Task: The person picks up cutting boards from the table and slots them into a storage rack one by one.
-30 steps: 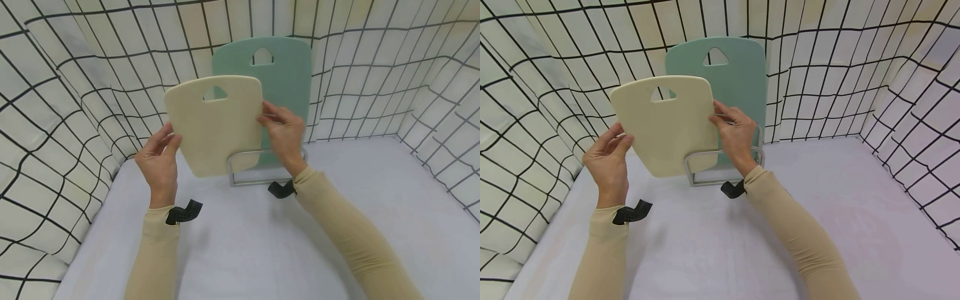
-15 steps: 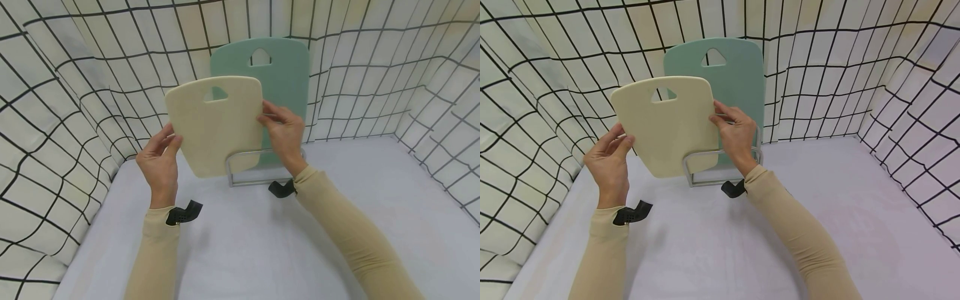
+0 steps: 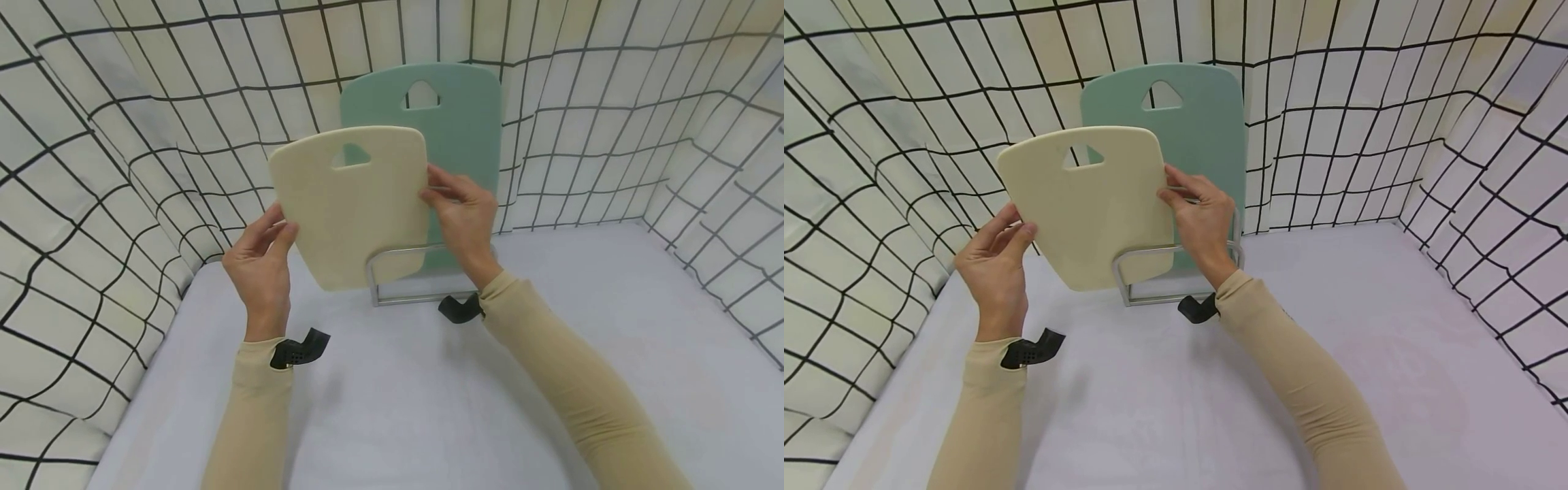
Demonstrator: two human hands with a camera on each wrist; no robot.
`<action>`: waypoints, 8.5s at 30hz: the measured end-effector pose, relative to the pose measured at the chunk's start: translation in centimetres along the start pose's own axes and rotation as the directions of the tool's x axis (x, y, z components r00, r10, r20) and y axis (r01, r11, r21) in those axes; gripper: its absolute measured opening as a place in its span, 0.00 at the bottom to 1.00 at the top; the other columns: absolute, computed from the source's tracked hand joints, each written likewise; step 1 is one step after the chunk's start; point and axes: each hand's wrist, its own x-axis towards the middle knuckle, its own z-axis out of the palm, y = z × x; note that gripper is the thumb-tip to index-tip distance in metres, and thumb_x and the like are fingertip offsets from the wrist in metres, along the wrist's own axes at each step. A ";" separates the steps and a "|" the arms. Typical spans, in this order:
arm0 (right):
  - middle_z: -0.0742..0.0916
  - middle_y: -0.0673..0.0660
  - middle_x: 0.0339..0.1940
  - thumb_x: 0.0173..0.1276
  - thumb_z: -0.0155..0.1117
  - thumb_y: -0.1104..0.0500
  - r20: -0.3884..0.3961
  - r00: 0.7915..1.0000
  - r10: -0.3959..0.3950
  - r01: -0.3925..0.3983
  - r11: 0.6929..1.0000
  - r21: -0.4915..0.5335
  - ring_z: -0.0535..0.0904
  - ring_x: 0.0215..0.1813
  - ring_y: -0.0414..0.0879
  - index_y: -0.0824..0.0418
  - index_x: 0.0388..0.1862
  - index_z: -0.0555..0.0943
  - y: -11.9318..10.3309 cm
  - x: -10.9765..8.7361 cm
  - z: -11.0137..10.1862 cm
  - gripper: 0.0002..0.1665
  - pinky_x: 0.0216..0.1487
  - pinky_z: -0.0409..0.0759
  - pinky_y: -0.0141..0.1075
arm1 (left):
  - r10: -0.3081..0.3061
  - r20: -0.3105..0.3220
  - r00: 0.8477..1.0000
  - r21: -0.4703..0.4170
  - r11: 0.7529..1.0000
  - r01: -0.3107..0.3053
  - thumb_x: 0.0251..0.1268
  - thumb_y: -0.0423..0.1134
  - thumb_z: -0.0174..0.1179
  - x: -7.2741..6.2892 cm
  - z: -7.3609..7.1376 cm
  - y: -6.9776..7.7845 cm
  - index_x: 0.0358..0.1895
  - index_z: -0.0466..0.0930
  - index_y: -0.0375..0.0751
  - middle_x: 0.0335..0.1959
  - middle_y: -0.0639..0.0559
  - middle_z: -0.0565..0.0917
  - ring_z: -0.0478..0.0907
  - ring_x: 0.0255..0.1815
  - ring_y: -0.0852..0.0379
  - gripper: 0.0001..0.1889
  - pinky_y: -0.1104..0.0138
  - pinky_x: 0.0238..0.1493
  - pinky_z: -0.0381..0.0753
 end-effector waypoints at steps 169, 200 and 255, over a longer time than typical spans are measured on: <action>0.93 0.61 0.45 0.61 0.77 0.67 -0.103 0.994 0.030 -0.042 0.992 -0.115 0.91 0.41 0.41 0.55 0.51 0.91 2.5 0.7 -8.0 0.19 0.48 0.88 0.29 | -0.098 0.096 0.991 0.002 0.995 0.098 0.61 0.25 0.71 -1.7 7.8 -1.0 0.55 0.89 0.41 0.44 0.64 0.90 0.88 0.47 0.61 0.18 0.70 0.53 0.87; 0.93 0.62 0.45 0.60 0.77 0.68 -0.108 0.994 0.008 -0.020 0.994 -0.111 0.85 0.37 0.27 0.60 0.51 0.90 3.0 0.2 -8.3 0.18 0.45 0.86 0.24 | -0.137 0.113 0.984 0.058 0.990 0.132 0.63 0.29 0.71 -2.3 7.8 -2.0 0.55 0.89 0.46 0.47 0.63 0.90 0.87 0.49 0.60 0.17 0.71 0.54 0.86; 0.93 0.62 0.46 0.61 0.78 0.66 -0.119 0.992 0.047 -0.061 0.991 -0.121 0.84 0.38 0.28 0.61 0.50 0.90 4.3 -0.5 -8.7 0.17 0.46 0.85 0.27 | -0.192 0.115 0.975 0.073 0.980 0.184 0.64 0.29 0.71 -2.8 8.1 -3.5 0.55 0.89 0.45 0.47 0.64 0.88 0.86 0.48 0.59 0.17 0.71 0.53 0.86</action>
